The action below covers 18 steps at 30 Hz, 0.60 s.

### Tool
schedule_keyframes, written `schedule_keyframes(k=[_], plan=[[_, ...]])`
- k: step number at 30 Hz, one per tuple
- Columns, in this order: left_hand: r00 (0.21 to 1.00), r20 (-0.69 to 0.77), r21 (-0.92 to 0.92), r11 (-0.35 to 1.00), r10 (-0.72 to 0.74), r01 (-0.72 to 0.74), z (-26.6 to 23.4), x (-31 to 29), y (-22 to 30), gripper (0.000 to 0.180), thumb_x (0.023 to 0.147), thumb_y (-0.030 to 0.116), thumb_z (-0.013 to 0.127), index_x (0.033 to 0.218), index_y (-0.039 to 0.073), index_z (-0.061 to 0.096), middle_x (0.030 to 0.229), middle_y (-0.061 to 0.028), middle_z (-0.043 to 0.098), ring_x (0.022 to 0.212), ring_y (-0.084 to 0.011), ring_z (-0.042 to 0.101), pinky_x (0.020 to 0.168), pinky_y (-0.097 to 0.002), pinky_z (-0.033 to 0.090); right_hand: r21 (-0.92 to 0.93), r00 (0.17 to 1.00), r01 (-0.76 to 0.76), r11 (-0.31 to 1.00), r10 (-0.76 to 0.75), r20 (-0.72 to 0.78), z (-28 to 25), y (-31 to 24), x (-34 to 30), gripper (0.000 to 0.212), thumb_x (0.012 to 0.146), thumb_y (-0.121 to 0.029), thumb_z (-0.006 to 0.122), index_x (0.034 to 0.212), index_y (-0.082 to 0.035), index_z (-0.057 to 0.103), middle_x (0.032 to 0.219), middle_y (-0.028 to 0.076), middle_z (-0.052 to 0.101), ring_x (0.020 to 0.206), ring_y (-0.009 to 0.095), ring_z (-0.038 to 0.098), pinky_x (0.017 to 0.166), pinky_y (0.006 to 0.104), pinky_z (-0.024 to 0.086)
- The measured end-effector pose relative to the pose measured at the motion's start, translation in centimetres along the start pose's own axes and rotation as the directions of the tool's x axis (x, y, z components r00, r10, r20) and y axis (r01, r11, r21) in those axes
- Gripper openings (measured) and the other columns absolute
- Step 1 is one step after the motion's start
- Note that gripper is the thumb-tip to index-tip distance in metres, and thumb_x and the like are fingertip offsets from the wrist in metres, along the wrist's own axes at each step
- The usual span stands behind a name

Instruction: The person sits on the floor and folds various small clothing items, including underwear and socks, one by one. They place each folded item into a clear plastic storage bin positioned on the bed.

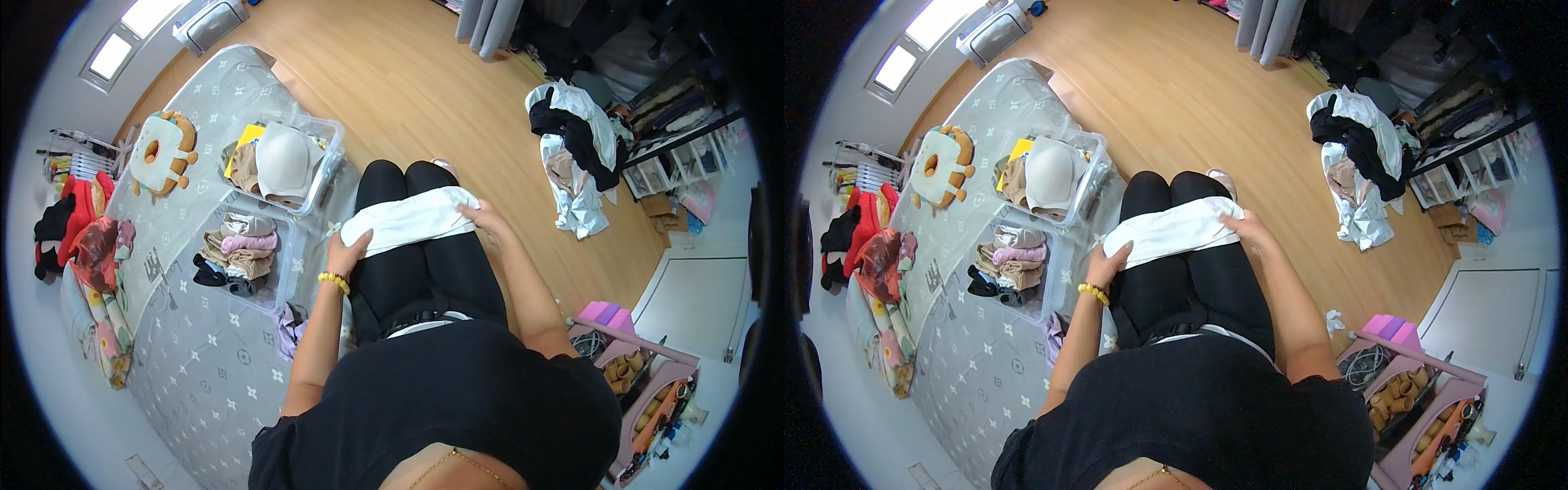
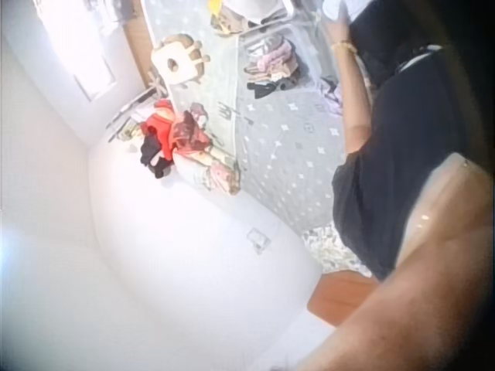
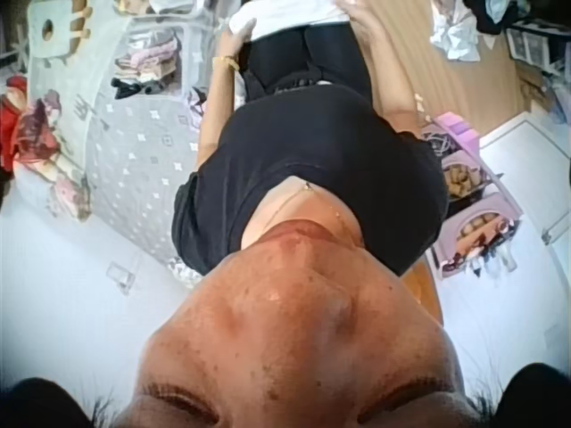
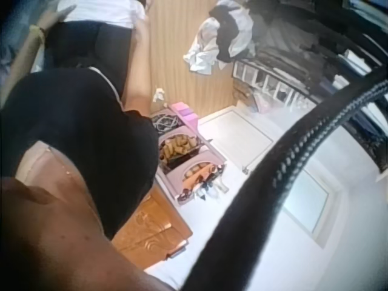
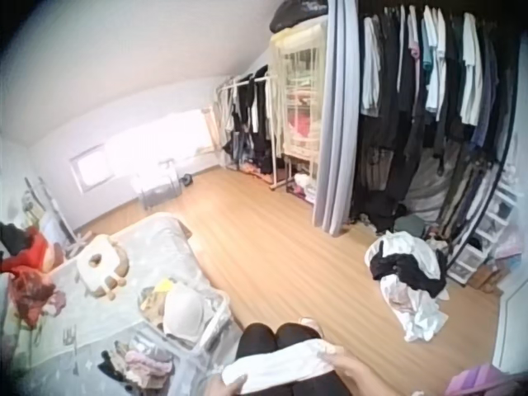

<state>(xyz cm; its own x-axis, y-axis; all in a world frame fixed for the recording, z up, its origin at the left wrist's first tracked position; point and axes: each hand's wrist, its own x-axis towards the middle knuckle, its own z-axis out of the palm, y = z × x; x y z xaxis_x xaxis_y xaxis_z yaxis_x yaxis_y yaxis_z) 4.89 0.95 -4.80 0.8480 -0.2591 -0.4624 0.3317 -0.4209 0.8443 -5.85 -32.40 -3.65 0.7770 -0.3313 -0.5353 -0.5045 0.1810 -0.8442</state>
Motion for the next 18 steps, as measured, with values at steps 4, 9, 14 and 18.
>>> schedule_keyframes(k=[4,9,14,18], plan=[[0.999,0.045,-0.289,0.957,-0.002,0.015,0.4,-0.6,4.7,0.03,0.08,0.013,0.078,0.102,0.001,0.062,0.08,-0.0018,0.064,0.062,-0.0102,0.056,0.053,-0.0249,0.041,-0.005,0.989,0.116,0.993,-0.116,-0.094,0.0,-1.2,1.0,0.038,0.079,-0.003,0.074,0.114,0.004,0.062,0.106,0.009,0.069,0.096,0.018,0.066,0.086,0.0325,0.052],[0.995,-0.061,-0.448,0.888,0.08,-0.099,2.8,0.0,5.6,0.035,0.079,0.003,0.077,0.11,0.0,0.061,0.088,-0.0035,0.067,0.066,-0.0088,0.058,0.055,-0.0236,0.043,0.047,0.904,0.382,0.923,-0.363,-0.226,-1.8,-2.4,2.6,0.04,0.078,-0.002,0.071,0.117,0.001,0.062,0.107,0.009,0.069,0.097,0.018,0.066,0.086,0.0322,0.052],[0.982,-0.114,-0.189,0.967,0.153,-0.172,3.7,0.9,4.6,0.035,0.079,0.005,0.076,0.109,0.0,0.058,0.093,-0.005,0.067,0.074,-0.0113,0.062,0.066,-0.0253,0.05,-0.538,0.775,0.351,0.766,-0.561,-0.292,-1.3,-0.2,3.2,0.028,0.079,-0.003,0.066,0.107,-0.001,0.062,0.103,0.015,0.067,0.097,0.031,0.065,0.083,0.0393,0.052],[0.995,-0.064,-0.348,0.932,0.081,-0.099,3.1,-0.3,5.6,0.031,0.082,0.004,0.073,0.108,0.001,0.057,0.093,-0.0049,0.065,0.078,-0.0122,0.062,0.07,-0.0268,0.051,-0.818,0.59,0.444,0.366,-0.807,-0.041,2.4,-3.7,-0.8,0.017,0.079,-0.004,0.063,0.096,-0.005,0.061,0.098,0.014,0.061,0.091,0.039,0.06,0.076,0.048,0.049]])
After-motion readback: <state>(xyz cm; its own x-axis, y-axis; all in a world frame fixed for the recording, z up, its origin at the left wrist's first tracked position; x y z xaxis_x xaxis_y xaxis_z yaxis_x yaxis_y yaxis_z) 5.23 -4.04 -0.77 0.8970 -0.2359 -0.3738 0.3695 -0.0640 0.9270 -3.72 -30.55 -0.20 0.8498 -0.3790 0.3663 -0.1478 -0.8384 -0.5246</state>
